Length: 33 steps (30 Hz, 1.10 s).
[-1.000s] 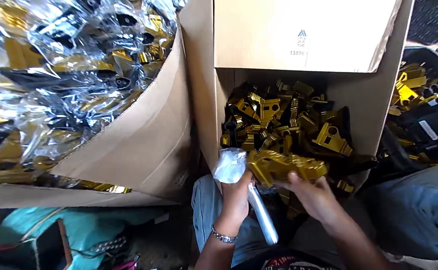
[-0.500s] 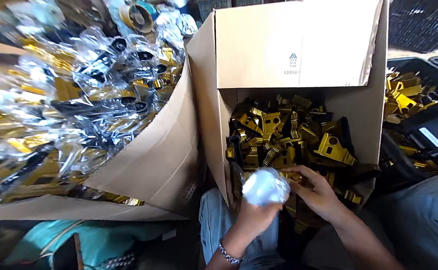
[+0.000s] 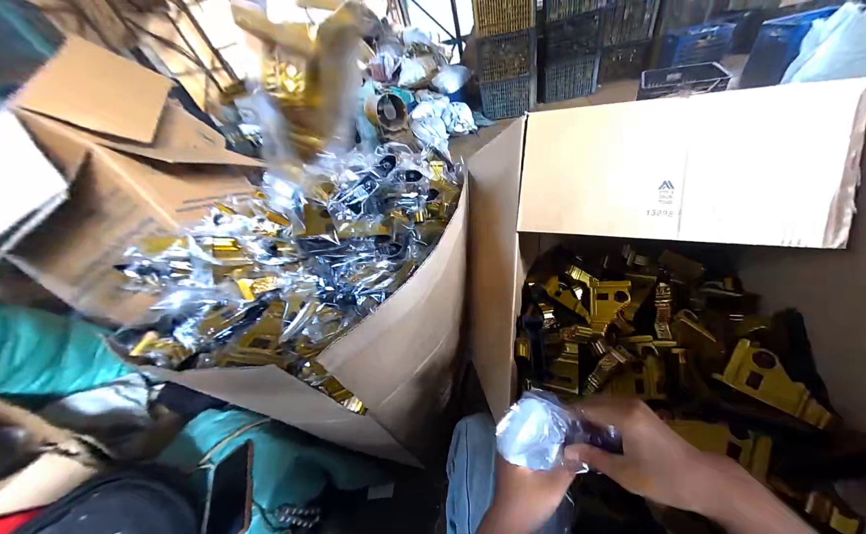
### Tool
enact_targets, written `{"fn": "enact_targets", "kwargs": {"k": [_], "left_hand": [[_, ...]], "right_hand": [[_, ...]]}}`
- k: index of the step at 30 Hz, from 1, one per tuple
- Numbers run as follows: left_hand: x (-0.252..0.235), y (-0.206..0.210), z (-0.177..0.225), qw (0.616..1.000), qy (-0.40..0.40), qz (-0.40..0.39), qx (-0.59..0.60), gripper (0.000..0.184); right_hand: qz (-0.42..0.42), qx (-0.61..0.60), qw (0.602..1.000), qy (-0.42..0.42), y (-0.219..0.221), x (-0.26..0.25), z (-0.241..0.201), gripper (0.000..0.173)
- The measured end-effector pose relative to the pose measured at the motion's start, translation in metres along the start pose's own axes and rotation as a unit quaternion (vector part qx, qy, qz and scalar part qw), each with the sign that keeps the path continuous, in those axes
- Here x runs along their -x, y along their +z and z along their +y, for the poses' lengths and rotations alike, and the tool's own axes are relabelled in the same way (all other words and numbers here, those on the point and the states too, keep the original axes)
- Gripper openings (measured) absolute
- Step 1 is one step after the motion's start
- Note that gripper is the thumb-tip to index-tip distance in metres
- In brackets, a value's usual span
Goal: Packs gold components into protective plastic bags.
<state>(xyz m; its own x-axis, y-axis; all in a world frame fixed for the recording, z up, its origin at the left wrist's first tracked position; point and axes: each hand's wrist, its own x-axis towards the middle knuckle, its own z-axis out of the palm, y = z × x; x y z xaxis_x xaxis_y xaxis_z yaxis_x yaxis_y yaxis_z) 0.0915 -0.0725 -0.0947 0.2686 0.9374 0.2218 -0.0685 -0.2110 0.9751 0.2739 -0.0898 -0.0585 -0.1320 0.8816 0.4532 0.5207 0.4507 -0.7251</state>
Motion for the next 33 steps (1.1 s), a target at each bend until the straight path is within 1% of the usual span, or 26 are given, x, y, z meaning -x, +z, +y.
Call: {"fn": "enact_targets", "kwargs": {"k": [1, 3, 4, 6, 8, 9, 10, 12, 13, 14, 15, 16, 17, 18, 19, 20, 21, 22, 23, 24, 25, 27, 28, 30, 31, 33], "left_hand": [[-0.003, 0.002, -0.003, 0.999, 0.035, -0.011, -0.011, 0.049], [-0.009, 0.007, -0.007, 0.997, 0.07, -0.023, -0.015, 0.052], [-0.009, 0.009, -0.007, 0.998, 0.06, -0.033, -0.006, 0.054], [-0.003, 0.011, 0.001, 0.994, -0.02, -0.086, 0.061, 0.058], [-0.001, 0.011, 0.016, 0.974, -0.125, -0.136, 0.13, 0.045], [-0.003, 0.012, 0.017, 0.968, -0.157, -0.142, 0.134, 0.036], [-0.006, 0.01, 0.015, 0.97, -0.163, -0.137, 0.116, 0.031], [-0.014, 0.002, 0.003, 0.987, -0.128, -0.091, 0.033, 0.033], [-0.018, -0.003, -0.007, 0.995, -0.08, -0.042, -0.03, 0.029], [-0.022, -0.009, -0.02, 0.994, -0.014, 0.025, -0.109, 0.025], [-0.027, -0.017, -0.033, 0.98, 0.045, 0.096, -0.166, 0.025], [-0.031, -0.024, -0.04, 0.973, 0.074, 0.136, -0.169, 0.029], [-0.031, -0.028, -0.04, 0.981, 0.071, 0.131, -0.126, 0.03], [-0.026, -0.024, -0.03, 0.994, 0.038, 0.084, -0.059, 0.031], [-0.016, -0.017, -0.015, 1.0, -0.02, 0.004, 0.013, 0.038], [-0.003, -0.011, -0.004, 0.992, -0.068, -0.083, 0.063, 0.047], [0.008, -0.005, -0.001, 0.982, -0.091, -0.143, 0.087, 0.052], [0.014, -0.003, -0.003, 0.978, -0.094, -0.164, 0.089, 0.05], [0.017, -0.005, -0.007, 0.982, -0.091, -0.147, 0.074, 0.043], [0.017, -0.011, -0.012, 0.989, -0.08, -0.116, 0.043, 0.038], [0.015, -0.018, -0.017, 0.994, -0.06, -0.086, 0.012, 0.034], [0.009, -0.022, -0.022, 0.999, -0.029, -0.021, -0.03, 0.032], [0.007, -0.022, -0.023, 0.999, -0.019, 0.004, -0.04, 0.035], [0.0, -0.018, -0.024, 0.998, -0.024, 0.052, -0.023, 0.041], [-0.004, -0.016, -0.023, 0.996, -0.034, 0.079, -0.006, 0.043], [-0.009, -0.008, -0.019, 0.99, -0.037, 0.134, 0.012, 0.044]], "right_hand": [[0.01, -0.011, 1.0, 0.017, 0.01, 0.008, 0.009, 0.021], [0.048, -0.073, 0.993, 0.082, 0.013, 0.018, 0.015, 0.017], [0.044, -0.103, 0.987, 0.112, 0.01, 0.023, 0.014, 0.017], [0.04, -0.156, 0.973, 0.164, 0.003, 0.032, 0.014, 0.012], [0.061, -0.183, 0.96, 0.203, -0.002, 0.035, 0.017, 0.006], [0.06, -0.199, 0.955, 0.212, -0.003, 0.037, 0.017, 0.009], [0.041, -0.22, 0.95, 0.219, -0.005, 0.041, 0.016, 0.01], [-0.022, -0.27, 0.936, 0.226, -0.011, 0.049, 0.014, 0.011], [-0.034, -0.285, 0.931, 0.225, -0.011, 0.053, 0.015, 0.013], [-0.028, -0.29, 0.931, 0.221, -0.009, 0.055, 0.017, 0.012], [-0.006, -0.295, 0.93, 0.22, -0.007, 0.057, 0.019, 0.011], [0.026, -0.301, 0.926, 0.225, -0.004, 0.057, 0.019, 0.015], [0.061, -0.293, 0.925, 0.236, 0.001, 0.056, 0.016, 0.022], [0.086, -0.272, 0.93, 0.232, 0.008, 0.055, 0.013, 0.027], [0.092, -0.244, 0.944, 0.203, 0.017, 0.057, 0.01, 0.028], [0.078, -0.218, 0.962, 0.144, 0.027, 0.06, 0.009, 0.028], [0.05, -0.19, 0.978, 0.071, 0.034, 0.062, 0.01, 0.028], [0.033, -0.161, 0.986, 0.019, 0.036, 0.062, 0.012, 0.031], [0.019, -0.151, 0.988, 0.009, 0.033, 0.062, 0.016, 0.039], [0.015, -0.156, 0.987, 0.04, 0.026, 0.064, 0.02, 0.043], [0.027, -0.156, 0.982, 0.102, 0.016, 0.065, 0.025, 0.042], [0.04, -0.125, 0.96, 0.248, -0.007, 0.059, 0.034, 0.029], [0.035, -0.12, 0.939, 0.319, -0.016, 0.051, 0.04, 0.026], [0.045, -0.177, 0.878, 0.443, -0.022, 0.029, 0.058, 0.039], [0.066, -0.227, 0.843, 0.483, -0.018, 0.019, 0.072, 0.045], [0.144, -0.314, 0.768, 0.539, -0.001, 0.002, 0.099, 0.049]]}}
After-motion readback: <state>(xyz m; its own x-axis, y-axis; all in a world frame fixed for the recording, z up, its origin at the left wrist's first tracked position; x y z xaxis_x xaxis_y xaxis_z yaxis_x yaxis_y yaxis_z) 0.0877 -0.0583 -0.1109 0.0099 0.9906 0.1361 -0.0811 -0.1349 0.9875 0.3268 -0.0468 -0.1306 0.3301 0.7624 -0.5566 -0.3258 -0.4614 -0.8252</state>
